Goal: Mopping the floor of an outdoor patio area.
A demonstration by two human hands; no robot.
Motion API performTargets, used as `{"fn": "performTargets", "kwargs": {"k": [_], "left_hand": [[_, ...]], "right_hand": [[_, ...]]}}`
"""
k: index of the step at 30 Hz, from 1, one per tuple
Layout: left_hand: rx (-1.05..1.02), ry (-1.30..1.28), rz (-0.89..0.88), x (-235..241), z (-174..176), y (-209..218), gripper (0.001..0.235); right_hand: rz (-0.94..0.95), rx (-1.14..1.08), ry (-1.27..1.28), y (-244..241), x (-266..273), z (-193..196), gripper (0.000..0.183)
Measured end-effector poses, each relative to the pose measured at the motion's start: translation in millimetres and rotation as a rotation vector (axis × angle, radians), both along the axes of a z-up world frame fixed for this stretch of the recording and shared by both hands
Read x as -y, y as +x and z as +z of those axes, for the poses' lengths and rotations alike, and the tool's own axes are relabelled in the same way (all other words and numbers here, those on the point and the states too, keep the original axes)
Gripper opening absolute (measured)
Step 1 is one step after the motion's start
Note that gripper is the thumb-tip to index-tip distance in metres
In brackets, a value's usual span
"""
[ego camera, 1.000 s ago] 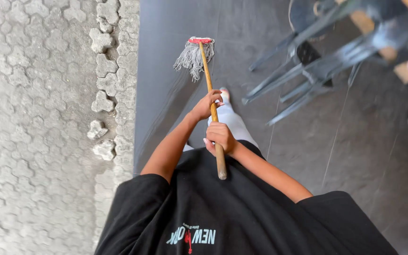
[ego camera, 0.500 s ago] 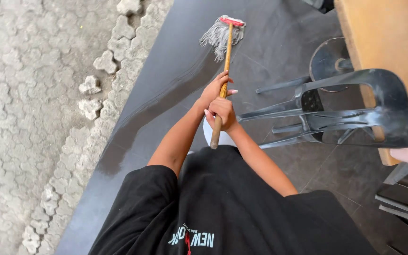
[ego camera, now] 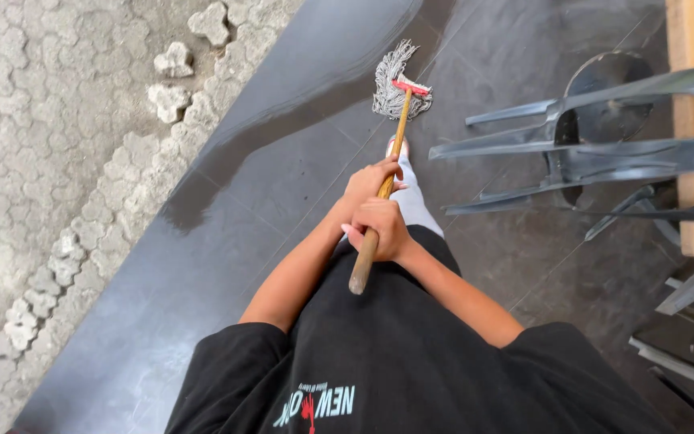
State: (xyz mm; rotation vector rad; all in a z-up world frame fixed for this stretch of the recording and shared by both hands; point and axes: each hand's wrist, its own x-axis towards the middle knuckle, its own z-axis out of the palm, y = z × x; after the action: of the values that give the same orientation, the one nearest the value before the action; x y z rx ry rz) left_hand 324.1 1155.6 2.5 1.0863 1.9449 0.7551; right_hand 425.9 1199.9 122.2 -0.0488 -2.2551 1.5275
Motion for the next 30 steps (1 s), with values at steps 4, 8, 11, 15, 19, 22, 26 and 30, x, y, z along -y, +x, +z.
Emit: {"fn": "performTargets", "kwargs": {"k": [4,8,11,15,19,22,26,30], "left_hand": [[-0.091,0.249,0.131,37,-50,37,0.022],[-0.115,0.135,-0.054,29,-53,41,0.015],[-0.121,-0.019,-0.188,0,-61,28,0.014],[-0.221,-0.028,-0.287,-50,-105,3,0.015],[-0.219,-0.019,-0.312,-129,-139,-39,0.017],[-0.235,-0.052,-0.400,-189,-167,-58,0.030],[-0.130,-0.125,-0.395,-265,-171,-90,0.027],[-0.097,-0.168,-0.420,-318,-125,-96,0.032]], "right_hand": [[0.116,-0.120,0.107,25,23,-11,0.024],[0.182,-0.181,0.162,42,21,-34,0.018],[0.206,-0.151,0.192,37,-2,-46,0.018],[0.243,-0.066,0.263,20,-45,-77,0.020],[0.222,0.028,0.310,-6,-112,-124,0.018],[0.244,0.018,0.248,-21,-167,-128,0.019],[-0.163,-0.003,0.439,-46,-237,-118,0.022],[-0.184,0.019,0.342,-43,-284,-138,0.025]]}}
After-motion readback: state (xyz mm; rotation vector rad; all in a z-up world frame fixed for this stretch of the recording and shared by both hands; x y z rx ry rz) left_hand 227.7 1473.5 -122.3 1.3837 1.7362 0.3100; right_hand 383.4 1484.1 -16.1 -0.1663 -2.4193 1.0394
